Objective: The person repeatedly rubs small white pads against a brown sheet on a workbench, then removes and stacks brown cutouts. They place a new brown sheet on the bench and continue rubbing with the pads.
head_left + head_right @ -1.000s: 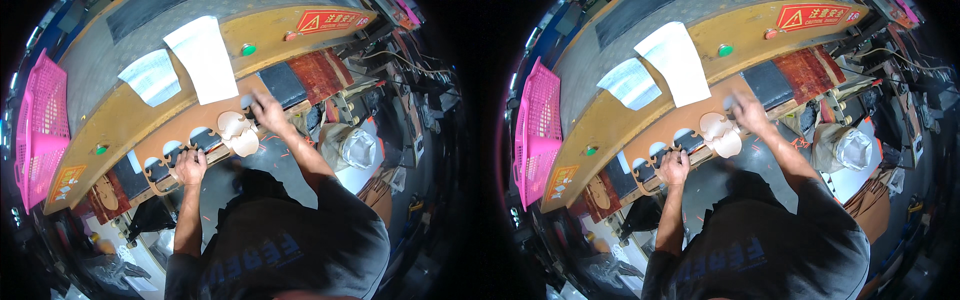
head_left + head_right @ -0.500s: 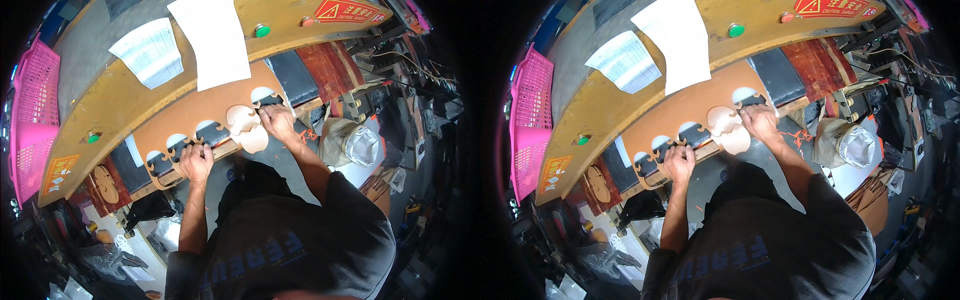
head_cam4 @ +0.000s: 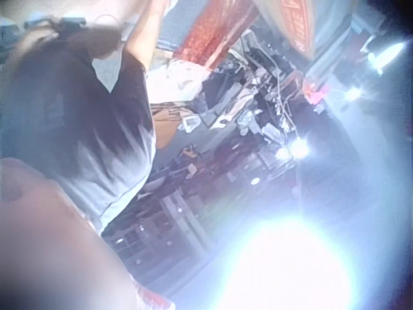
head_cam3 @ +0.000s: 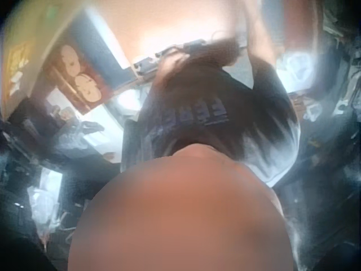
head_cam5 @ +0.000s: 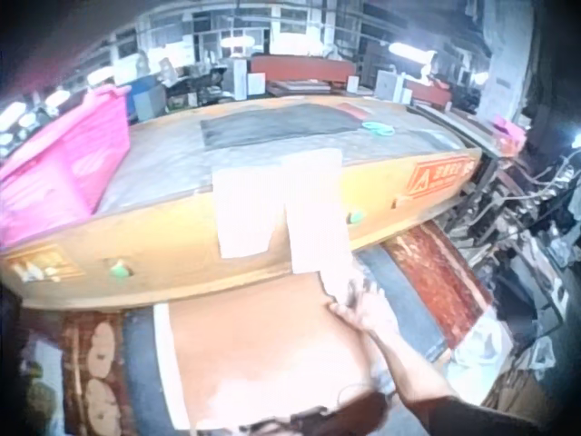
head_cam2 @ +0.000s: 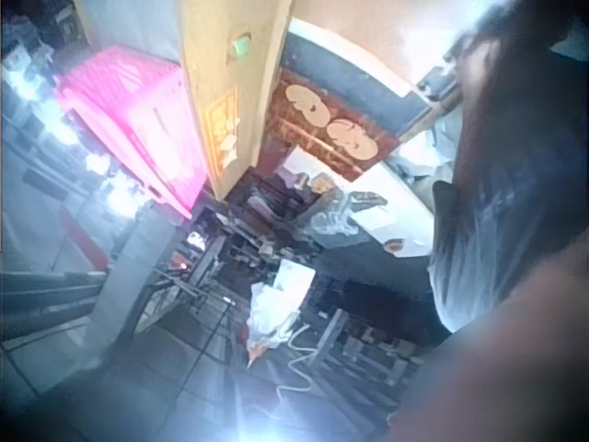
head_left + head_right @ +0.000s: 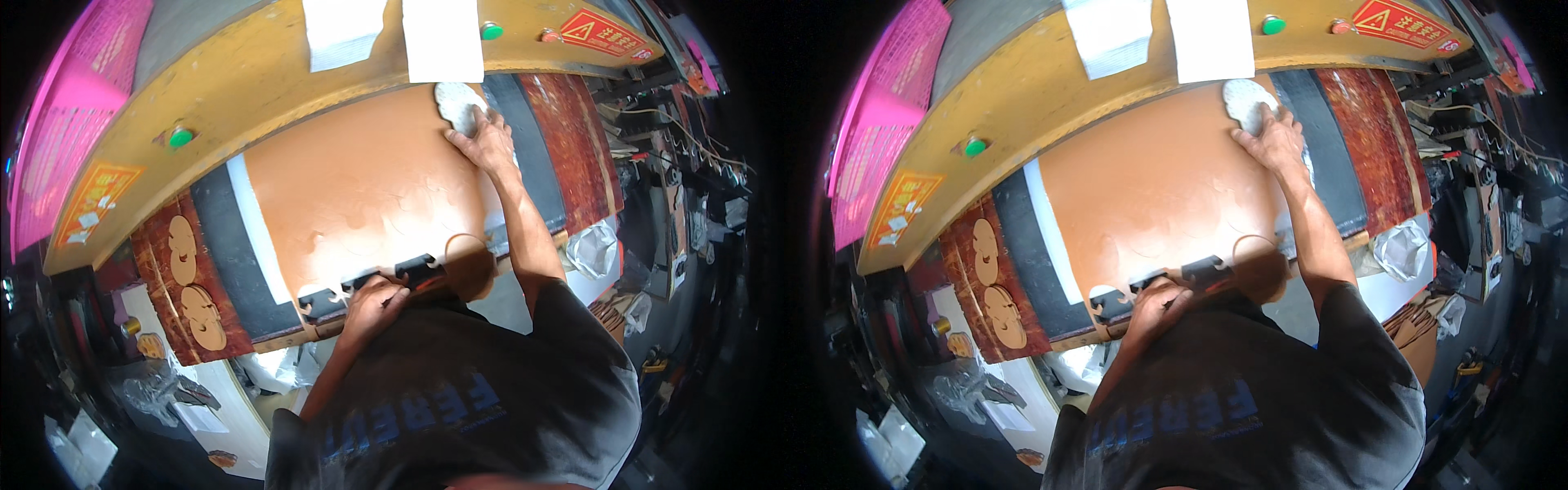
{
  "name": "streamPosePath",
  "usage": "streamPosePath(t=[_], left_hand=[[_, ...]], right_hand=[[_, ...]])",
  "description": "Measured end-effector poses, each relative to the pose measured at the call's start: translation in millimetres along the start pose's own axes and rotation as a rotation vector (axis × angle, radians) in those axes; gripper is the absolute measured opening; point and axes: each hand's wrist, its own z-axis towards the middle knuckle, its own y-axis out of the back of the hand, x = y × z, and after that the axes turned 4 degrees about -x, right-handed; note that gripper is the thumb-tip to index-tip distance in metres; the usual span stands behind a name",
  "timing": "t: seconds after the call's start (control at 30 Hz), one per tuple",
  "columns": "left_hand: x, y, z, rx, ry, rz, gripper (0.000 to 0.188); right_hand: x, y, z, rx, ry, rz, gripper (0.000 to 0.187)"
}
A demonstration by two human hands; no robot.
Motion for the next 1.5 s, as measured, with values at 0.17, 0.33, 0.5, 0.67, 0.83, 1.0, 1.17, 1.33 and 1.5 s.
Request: streamPosePath(t=[0.17,0.33,0.5,0.67,0.83,1.0,1.17,1.33,1.5], left_hand=[[23,-10,-10,-0.205,-0.125,0.056,0.020],[39,-29,-31,-0.280,-0.121,-0.014,0.018],[38,-37,-41,-0.244,-0.101,0.058,0.016],[34,-35,-38,-0.261,-0.162,0.028,0.013],[31,-29,-43,-0.236,-0.106,-0.069,0.012],[22,-19,-37,-0.208,-0.103,-0.070,0.014],[12,5,0,-0.094,0.111,0.032,0.021],[16,14,48,-0.110,0.123,0.183,0.025],[44,18,101,-0.405,-0.116,0.514,0.023]], right_hand=[[-6,8,-28,0.092,-0.109,-0.063,0.091],[-40,32,-54,0.042,-0.269,0.684,0.091],[-19,43,-66,0.019,0.373,0.319,0.087],[33,18,-55,0.284,0.723,0.066,0.083],[53,6,-43,0.333,0.843,0.033,0.085],[30,30,-33,0.175,0.663,0.168,0.080],[-18,51,-15,0.094,0.211,0.482,0.075],[-11,61,14,-0.414,0.201,0.891,0.080],[36,66,66,-0.324,0.335,0.519,0.088]])
